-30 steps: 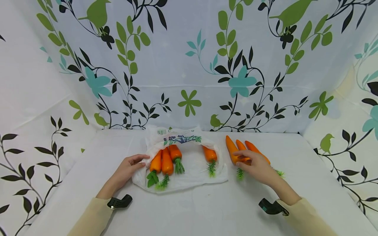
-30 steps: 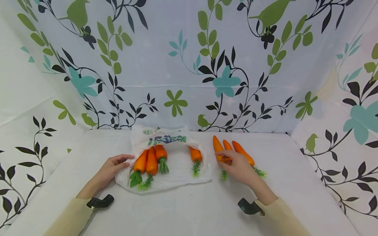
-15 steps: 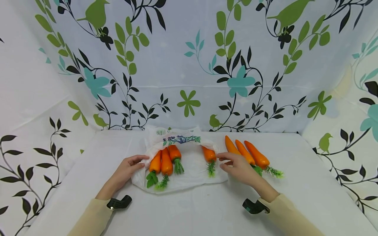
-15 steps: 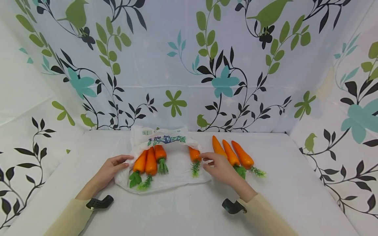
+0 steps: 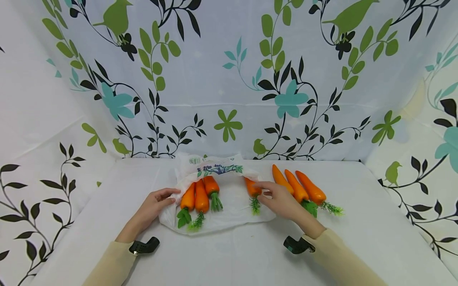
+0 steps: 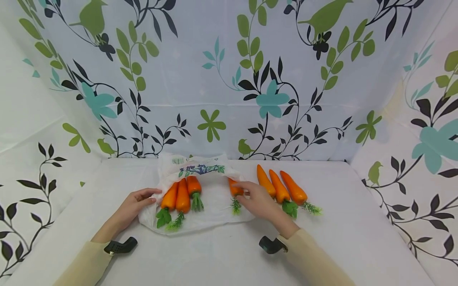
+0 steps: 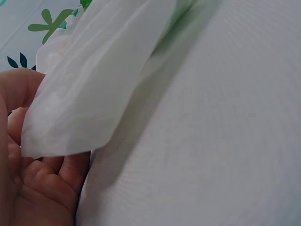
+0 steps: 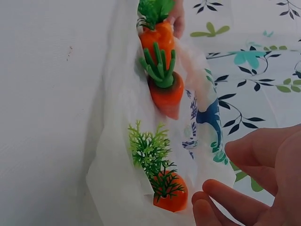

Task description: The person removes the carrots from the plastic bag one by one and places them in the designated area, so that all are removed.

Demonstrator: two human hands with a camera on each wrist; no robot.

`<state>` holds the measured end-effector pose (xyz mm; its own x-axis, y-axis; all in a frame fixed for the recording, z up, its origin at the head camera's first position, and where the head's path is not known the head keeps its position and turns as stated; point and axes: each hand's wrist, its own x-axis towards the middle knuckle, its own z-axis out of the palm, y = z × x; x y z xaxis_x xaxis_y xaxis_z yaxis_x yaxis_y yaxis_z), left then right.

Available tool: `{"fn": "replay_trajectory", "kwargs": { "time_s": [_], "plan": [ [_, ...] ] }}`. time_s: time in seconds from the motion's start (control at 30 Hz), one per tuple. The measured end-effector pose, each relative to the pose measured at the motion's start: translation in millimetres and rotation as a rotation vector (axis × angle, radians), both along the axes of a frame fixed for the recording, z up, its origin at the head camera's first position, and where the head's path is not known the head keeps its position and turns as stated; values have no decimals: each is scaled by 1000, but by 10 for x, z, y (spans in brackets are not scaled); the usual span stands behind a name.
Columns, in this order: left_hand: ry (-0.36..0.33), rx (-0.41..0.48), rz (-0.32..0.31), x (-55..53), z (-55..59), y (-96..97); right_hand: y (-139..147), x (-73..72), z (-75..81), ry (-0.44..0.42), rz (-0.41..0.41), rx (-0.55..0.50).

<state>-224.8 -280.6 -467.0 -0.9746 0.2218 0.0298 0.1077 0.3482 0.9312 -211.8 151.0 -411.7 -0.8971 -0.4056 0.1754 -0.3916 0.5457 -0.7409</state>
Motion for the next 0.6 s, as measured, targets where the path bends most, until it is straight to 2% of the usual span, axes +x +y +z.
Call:
{"fn": "replay_trajectory", "kwargs": {
  "time_s": [0.17, 0.4, 0.6],
  "plan": [
    [-4, -16, 3, -3, -1, -5, -48, -37, -13, -18, -29, 40],
    [-6, -16, 7, 4, 14, 5, -150, -75, -36, 11, -30, 38],
    [0, -3, -1, 10, 18, 0, -227, -90, -36, -11, -75, 59]
  ]
}}
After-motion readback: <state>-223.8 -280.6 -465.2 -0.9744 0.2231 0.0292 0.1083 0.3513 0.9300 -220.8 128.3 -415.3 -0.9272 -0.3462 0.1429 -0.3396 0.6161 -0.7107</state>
